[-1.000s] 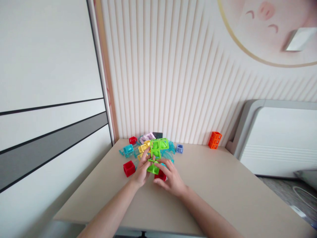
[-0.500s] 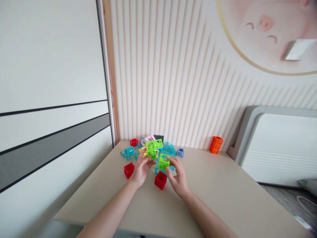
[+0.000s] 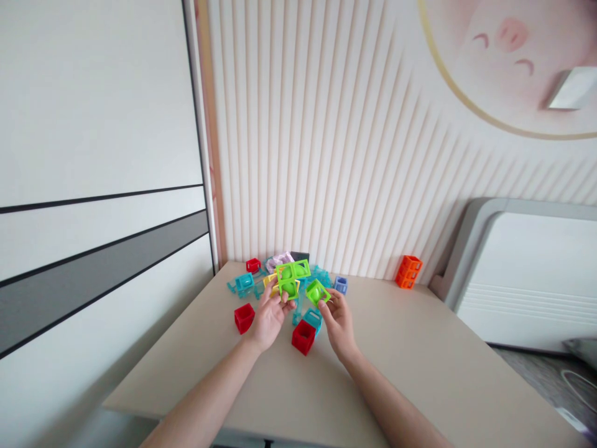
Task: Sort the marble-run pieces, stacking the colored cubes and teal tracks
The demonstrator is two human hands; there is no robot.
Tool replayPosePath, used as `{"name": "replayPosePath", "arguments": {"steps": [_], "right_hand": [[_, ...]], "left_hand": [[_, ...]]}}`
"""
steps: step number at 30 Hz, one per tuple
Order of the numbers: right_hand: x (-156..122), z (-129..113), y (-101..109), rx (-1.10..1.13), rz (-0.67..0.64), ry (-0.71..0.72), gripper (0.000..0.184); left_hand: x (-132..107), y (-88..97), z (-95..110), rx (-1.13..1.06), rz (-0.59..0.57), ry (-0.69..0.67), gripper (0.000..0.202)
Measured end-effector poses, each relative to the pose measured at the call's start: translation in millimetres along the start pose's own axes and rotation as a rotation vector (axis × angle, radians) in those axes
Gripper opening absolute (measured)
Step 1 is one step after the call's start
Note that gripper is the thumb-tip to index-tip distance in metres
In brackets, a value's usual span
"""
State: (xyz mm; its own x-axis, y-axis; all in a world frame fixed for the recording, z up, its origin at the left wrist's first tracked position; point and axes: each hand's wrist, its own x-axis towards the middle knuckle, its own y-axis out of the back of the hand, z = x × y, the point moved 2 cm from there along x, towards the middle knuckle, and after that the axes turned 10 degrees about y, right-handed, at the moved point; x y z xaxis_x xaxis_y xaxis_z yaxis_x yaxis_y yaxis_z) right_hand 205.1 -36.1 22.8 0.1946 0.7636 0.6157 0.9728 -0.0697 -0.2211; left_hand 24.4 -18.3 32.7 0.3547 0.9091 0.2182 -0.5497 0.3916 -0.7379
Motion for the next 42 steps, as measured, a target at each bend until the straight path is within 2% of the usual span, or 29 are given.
{"name": "replayPosePath", "arguments": {"steps": [10, 25, 42], "right_hand": [[1.0, 0.4, -2.8, -0.054, -0.065, -0.016, 0.04], [-1.4, 4.1, -4.7, -0.017, -0.104, -0.069, 0.037], [-2.2, 3.7, -2.1, -0.068, -0.094, -0.086, 0.038]], "left_hand": [[-2.1, -1.7, -4.8, 0.018, -0.036, 0.04, 0.052], [-4.8, -7.4, -5.2, 0.047, -0.056, 0.093, 0.042], [-5.4, -5.6, -9.3, 0.095, -0.091, 0.096, 0.051]]}}
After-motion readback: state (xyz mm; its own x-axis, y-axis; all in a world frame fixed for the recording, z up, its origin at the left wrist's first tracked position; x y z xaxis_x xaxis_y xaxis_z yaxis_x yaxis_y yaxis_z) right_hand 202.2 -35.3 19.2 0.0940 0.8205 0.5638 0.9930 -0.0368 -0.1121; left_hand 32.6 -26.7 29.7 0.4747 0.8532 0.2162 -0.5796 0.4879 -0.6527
